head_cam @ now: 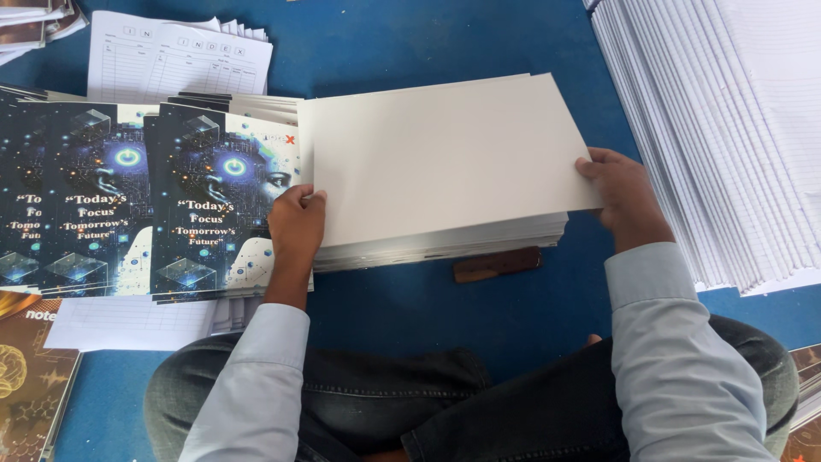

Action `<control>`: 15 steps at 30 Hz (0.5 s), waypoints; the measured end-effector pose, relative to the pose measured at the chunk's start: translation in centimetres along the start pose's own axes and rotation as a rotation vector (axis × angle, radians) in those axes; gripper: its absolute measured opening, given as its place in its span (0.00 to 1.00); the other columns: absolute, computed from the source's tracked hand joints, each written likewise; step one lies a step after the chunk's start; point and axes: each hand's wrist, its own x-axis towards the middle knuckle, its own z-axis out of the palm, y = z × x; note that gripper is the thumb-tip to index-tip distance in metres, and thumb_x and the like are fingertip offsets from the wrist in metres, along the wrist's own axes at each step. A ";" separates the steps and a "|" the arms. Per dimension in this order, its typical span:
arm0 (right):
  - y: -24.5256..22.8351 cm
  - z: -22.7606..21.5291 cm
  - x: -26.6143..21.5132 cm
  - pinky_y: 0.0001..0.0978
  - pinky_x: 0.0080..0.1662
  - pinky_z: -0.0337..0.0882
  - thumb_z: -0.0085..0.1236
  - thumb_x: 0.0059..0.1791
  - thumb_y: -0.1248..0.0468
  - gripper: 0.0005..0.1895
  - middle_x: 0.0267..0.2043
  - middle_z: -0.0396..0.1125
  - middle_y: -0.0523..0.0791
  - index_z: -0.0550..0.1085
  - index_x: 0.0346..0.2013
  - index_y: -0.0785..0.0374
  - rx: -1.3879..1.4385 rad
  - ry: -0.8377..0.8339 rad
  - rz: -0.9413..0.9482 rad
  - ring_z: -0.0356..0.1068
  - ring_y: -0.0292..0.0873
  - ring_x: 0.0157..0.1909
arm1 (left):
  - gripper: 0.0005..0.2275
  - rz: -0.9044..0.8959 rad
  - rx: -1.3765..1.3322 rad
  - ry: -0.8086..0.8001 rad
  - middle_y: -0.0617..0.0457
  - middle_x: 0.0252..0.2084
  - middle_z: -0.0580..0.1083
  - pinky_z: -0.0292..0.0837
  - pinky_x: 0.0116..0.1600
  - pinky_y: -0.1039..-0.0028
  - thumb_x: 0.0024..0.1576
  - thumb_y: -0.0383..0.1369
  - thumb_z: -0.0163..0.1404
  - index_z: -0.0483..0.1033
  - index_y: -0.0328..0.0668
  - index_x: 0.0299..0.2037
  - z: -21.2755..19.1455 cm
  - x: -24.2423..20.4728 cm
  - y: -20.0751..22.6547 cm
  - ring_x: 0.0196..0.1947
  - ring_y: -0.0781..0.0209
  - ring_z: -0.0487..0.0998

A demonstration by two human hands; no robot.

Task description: The person inserts printed book covers into the front of a stack of blank book blocks. They repeatedly pick up a cover, open the first page of a book block, slide the cover in, and smooth it down before moving to the next unit.

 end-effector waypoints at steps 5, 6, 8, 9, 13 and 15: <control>-0.2 -0.7 -0.7 0.39 0.53 0.72 0.53 0.53 0.59 0.20 0.51 0.73 0.55 0.74 0.58 0.65 -0.137 0.041 -0.206 0.75 0.49 0.50 | 0.14 0.108 -0.044 -0.018 0.46 0.35 0.81 0.77 0.43 0.69 0.55 0.33 0.58 0.81 0.35 0.48 0.9 -0.2 -0.2 0.33 0.57 0.83; -0.5 -0.8 -1.0 0.40 0.51 0.73 0.54 0.54 0.58 0.20 0.50 0.74 0.55 0.75 0.57 0.66 -0.186 0.058 -0.243 0.75 0.48 0.48 | 0.14 0.116 -0.063 -0.016 0.46 0.34 0.81 0.77 0.42 0.69 0.55 0.32 0.58 0.81 0.34 0.48 1.3 -0.3 -0.2 0.32 0.57 0.82; -1.3 -1.2 -1.7 0.39 0.48 0.74 0.53 0.54 0.57 0.19 0.48 0.74 0.54 0.76 0.55 0.63 -0.220 0.067 -0.281 0.76 0.47 0.46 | 0.13 0.133 -0.097 -0.012 0.46 0.32 0.81 0.76 0.39 0.69 0.55 0.31 0.58 0.80 0.33 0.48 2.0 -0.7 -0.3 0.30 0.57 0.82; -1.7 -1.3 -1.9 0.39 0.46 0.74 0.53 0.54 0.56 0.18 0.47 0.75 0.53 0.77 0.54 0.62 -0.236 0.073 -0.301 0.76 0.46 0.45 | 0.12 0.157 -0.110 -0.002 0.47 0.33 0.81 0.76 0.39 0.70 0.55 0.30 0.58 0.81 0.33 0.47 2.2 -0.7 -0.3 0.31 0.58 0.82; -2.9 -1.4 -3.0 0.39 0.46 0.76 0.52 0.55 0.58 0.16 0.46 0.77 0.54 0.79 0.52 0.63 -0.202 -0.004 -0.508 0.77 0.46 0.43 | 0.10 0.220 -0.165 -0.018 0.48 0.34 0.81 0.77 0.39 0.73 0.55 0.29 0.58 0.80 0.32 0.45 3.1 -0.8 -0.2 0.32 0.61 0.82; -3.1 -0.4 -3.4 0.39 0.48 0.78 0.51 0.54 0.60 0.16 0.47 0.77 0.54 0.80 0.50 0.63 -0.072 -0.081 -0.614 0.77 0.46 0.44 | 0.11 0.231 -0.177 -0.032 0.48 0.34 0.81 0.77 0.39 0.73 0.54 0.29 0.58 0.80 0.32 0.44 3.4 -0.9 0.0 0.32 0.61 0.82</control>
